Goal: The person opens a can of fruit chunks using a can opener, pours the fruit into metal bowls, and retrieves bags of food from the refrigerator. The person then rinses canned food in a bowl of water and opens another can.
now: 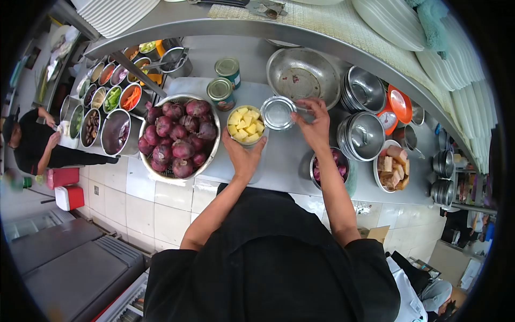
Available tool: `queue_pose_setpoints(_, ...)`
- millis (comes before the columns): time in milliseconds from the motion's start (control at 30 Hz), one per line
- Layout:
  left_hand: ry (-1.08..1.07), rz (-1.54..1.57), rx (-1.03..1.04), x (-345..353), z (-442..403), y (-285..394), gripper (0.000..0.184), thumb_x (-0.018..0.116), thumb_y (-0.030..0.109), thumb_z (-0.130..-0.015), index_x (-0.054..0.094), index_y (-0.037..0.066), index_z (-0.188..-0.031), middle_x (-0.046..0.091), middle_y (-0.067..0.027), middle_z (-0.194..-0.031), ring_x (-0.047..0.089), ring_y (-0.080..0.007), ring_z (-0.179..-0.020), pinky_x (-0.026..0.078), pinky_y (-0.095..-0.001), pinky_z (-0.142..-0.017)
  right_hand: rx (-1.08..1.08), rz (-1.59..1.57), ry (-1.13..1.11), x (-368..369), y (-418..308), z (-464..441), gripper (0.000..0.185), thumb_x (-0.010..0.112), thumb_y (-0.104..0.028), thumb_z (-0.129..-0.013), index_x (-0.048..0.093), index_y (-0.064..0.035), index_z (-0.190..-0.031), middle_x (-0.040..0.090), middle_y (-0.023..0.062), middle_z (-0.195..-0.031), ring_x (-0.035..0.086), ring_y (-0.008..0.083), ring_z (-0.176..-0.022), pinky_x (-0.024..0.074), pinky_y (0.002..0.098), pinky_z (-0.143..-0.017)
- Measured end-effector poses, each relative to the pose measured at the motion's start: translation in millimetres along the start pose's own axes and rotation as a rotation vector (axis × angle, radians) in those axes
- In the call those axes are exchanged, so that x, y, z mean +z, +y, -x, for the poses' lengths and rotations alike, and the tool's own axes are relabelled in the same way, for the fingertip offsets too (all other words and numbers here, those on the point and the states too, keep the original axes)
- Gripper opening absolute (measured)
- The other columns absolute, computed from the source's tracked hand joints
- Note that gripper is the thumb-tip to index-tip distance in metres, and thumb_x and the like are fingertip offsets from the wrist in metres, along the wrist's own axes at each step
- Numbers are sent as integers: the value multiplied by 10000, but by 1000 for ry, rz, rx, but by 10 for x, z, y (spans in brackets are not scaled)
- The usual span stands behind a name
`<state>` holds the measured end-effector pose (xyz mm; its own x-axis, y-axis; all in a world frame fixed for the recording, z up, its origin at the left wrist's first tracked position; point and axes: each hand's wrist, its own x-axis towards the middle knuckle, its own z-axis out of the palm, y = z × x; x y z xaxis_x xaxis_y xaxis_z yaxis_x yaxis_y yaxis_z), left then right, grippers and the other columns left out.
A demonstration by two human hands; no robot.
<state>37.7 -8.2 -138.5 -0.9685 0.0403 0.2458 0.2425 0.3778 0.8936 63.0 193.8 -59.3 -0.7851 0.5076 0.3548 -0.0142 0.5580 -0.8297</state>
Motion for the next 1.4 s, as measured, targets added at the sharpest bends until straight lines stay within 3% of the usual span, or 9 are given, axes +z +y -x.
queue_pose_setpoints(100,-59,41,8,-51,53,10,1030,835,194,-679,190,-126,-1414,302,-311,-1395,309,-436,-1334,243,-463,-1139,-325,374,35,60,-458,-75,268,753,-88,-719,700,-109,-981,614,83,-1040,614,243,-981,547,363,-745)
queue_pose_setpoints(200,-135,-73,22,-199,129,111,1014,797,157,-696,159,-130,-1430,278,-330,-1420,277,-443,-1361,221,-465,-1151,-255,330,-226,289,-815,71,257,744,-162,-716,710,-99,-963,653,102,-962,658,308,-891,541,400,-700)
queue_pose_setpoints(400,-446,-48,-105,-716,215,110,980,806,191,-735,210,-53,-1473,340,-242,-1444,500,-347,-1223,462,-420,-961,85,716,-674,767,-895,126,297,710,-239,-706,709,-42,-928,696,192,-907,690,354,-864,554,453,-726)
queue_pose_setpoints(867,-902,197,-55,-1498,-146,86,711,764,225,-810,428,-5,-1393,478,-187,-1378,635,-280,-1034,530,-367,-838,235,772,-567,870,-930,51,411,743,-302,-632,716,8,-901,696,228,-845,687,401,-833,558,460,-785)
queue_pose_setpoints(967,-983,225,-99,-1670,-196,68,634,771,196,-826,486,13,-1362,495,-176,-1376,640,-257,-1051,525,-363,-865,83,516,-337,712,-942,32,411,791,-287,-607,717,-26,-916,653,108,-655,635,246,-594,529,331,-630)
queue_pose_setpoints(1033,-981,208,-92,-1811,-218,97,597,758,258,-828,529,-12,-1309,547,-191,-1318,651,-282,-1017,530,-368,-855,351,63,-440,637,-1398,-79,430,828,-285,-581,706,-12,-889,605,42,-615,571,159,-551,479,275,-589)
queue_pose_setpoints(1133,-938,149,-127,-2028,-134,72,587,746,309,-834,558,-26,-1278,585,-202,-1278,663,-304,-997,533,-374,-849,481,-740,-755,583,-2286,-75,482,871,-294,-560,685,29,-866,530,-38,-592,482,44,-534,407,225,-546)
queue_pose_setpoints(1300,-685,63,-324,-2365,121,229,596,738,345,-845,563,-19,-1284,593,-200,-1271,655,-317,-1043,552,-375,-790,61,-1572,-1790,836,-3216,37,471,869,-166,-670,679,115,-996,508,-24,-526,358,62,-353,270,229,-350)
queue_pose_setpoints(1400,-390,-57,-416,-2546,524,247,564,747,310,-840,578,-3,-1276,618,-163,-1241,648,-292,-1038,537,-380,-813,154,-1404,-2419,929,-3461,13,503,935,-244,-636,736,-61,-1060,685,87,-1021,555,220,-661,391,307,-447)
